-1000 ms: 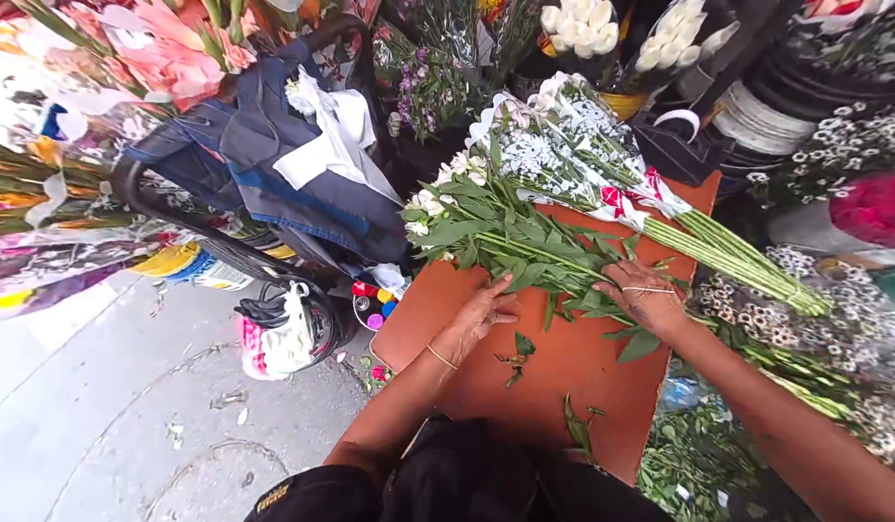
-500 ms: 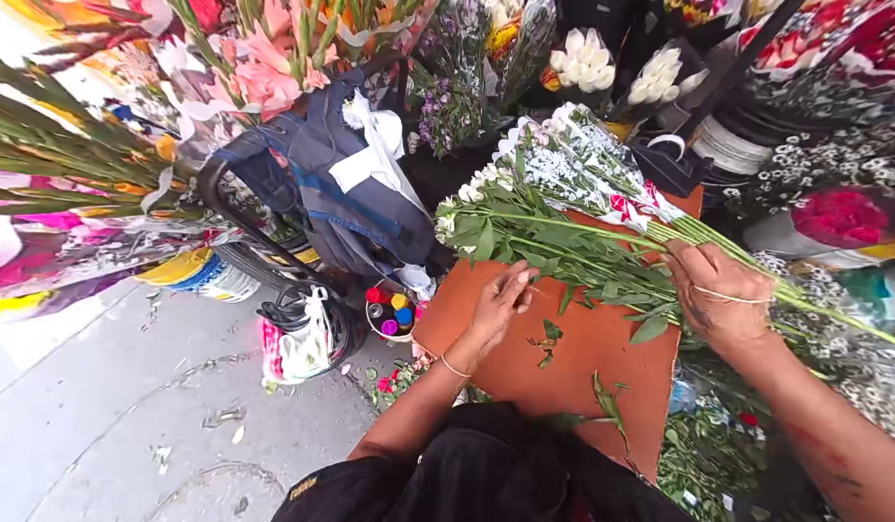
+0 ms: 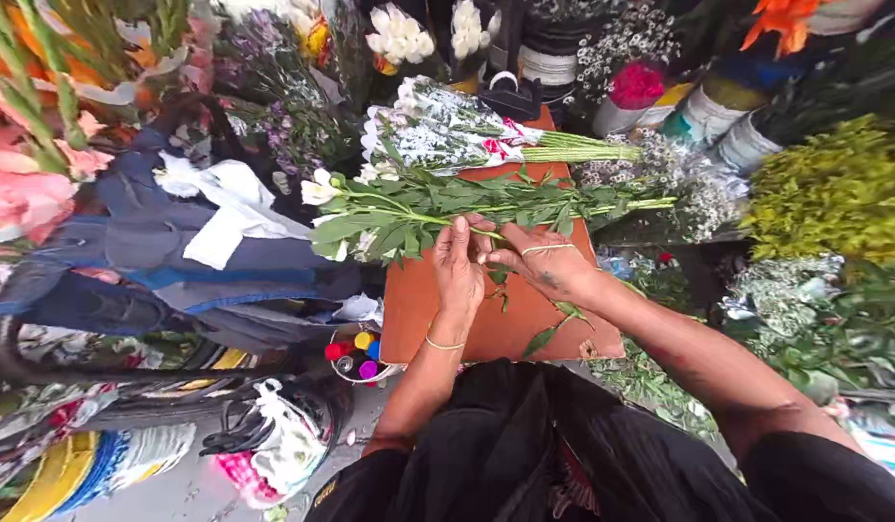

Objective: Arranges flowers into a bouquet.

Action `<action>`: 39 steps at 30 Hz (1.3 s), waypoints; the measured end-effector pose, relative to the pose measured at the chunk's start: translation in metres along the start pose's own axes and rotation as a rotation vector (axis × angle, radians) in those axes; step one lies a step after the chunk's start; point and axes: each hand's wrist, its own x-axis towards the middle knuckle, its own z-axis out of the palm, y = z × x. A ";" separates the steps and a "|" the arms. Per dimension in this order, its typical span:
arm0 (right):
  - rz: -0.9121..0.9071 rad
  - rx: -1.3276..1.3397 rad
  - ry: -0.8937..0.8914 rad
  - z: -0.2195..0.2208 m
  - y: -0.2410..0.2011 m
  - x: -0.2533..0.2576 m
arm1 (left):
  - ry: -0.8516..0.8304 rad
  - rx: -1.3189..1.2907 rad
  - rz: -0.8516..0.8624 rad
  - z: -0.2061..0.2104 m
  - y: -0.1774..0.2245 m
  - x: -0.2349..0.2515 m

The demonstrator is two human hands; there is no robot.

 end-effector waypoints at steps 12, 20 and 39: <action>0.275 -0.507 0.035 0.005 0.226 -0.277 | 0.358 0.112 0.037 -0.085 0.030 0.030; 0.967 -0.284 0.152 -0.077 0.270 -0.311 | 0.380 0.124 0.091 -0.042 0.018 0.015; -0.245 0.097 0.036 0.114 0.146 -0.071 | 0.774 -0.031 -0.528 -0.090 -0.053 -0.073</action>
